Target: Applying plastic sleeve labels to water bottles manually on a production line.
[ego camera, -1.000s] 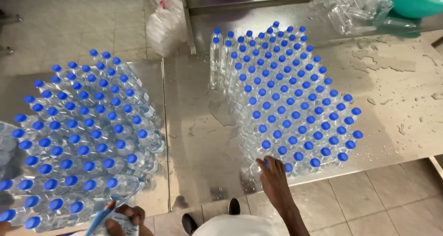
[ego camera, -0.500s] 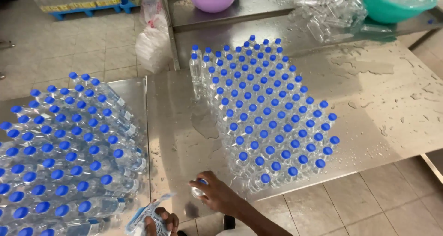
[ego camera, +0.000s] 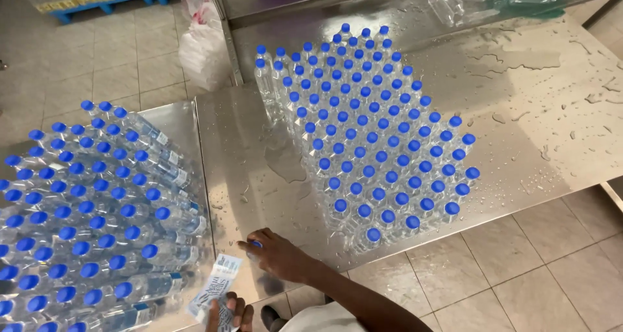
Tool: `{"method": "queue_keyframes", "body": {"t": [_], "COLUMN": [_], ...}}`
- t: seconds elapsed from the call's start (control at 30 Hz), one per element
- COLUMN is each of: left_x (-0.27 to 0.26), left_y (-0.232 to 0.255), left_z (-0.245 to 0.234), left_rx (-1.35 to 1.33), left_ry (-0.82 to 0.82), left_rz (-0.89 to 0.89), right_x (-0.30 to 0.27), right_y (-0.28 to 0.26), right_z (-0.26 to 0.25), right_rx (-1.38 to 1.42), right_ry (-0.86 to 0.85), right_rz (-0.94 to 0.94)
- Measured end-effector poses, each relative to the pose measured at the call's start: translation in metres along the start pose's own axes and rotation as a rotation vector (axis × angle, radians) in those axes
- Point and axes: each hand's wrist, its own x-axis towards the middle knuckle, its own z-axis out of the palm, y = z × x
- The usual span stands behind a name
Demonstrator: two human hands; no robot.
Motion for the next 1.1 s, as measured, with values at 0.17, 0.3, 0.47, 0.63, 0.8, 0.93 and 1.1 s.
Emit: {"method": "queue_keyframes", "body": {"t": [0.17, 0.3, 0.47, 0.63, 0.8, 0.93, 1.1], "left_x": [0.038, 0.015, 0.025, 0.014, 0.006, 0.002, -0.004], "left_y": [0.011, 0.008, 0.011, 0.022, 0.039, 0.058, 0.062], "left_z": [0.030, 0.102, 0.150, 0.182, 0.181, 0.183, 0.161], "left_rx": [0.030, 0.219, 0.298, 0.525, 0.532, 0.540, 0.455], "left_ry": [-0.045, 0.191, 0.176, 0.160, 0.070, 0.158, 0.160], "left_rz": [-0.039, -0.077, -0.235, -0.306, -0.270, -0.187, -0.151], "right_x": [0.004, -0.005, -0.006, -0.012, -0.027, -0.029, -0.007], "right_y": [-0.029, -0.082, -0.076, -0.073, -0.063, -0.059, -0.051], "right_z": [-0.036, -0.087, -0.073, -0.064, -0.059, -0.063, -0.043], "right_rx": [0.249, 0.808, 0.897, 0.862, 0.777, 0.602, 0.563], "right_ry": [0.203, 0.308, 0.303, 0.507, 0.633, 0.810, 0.774], "right_rz": [0.130, 0.316, 0.546, 0.664, 0.694, 0.801, 0.778]}}
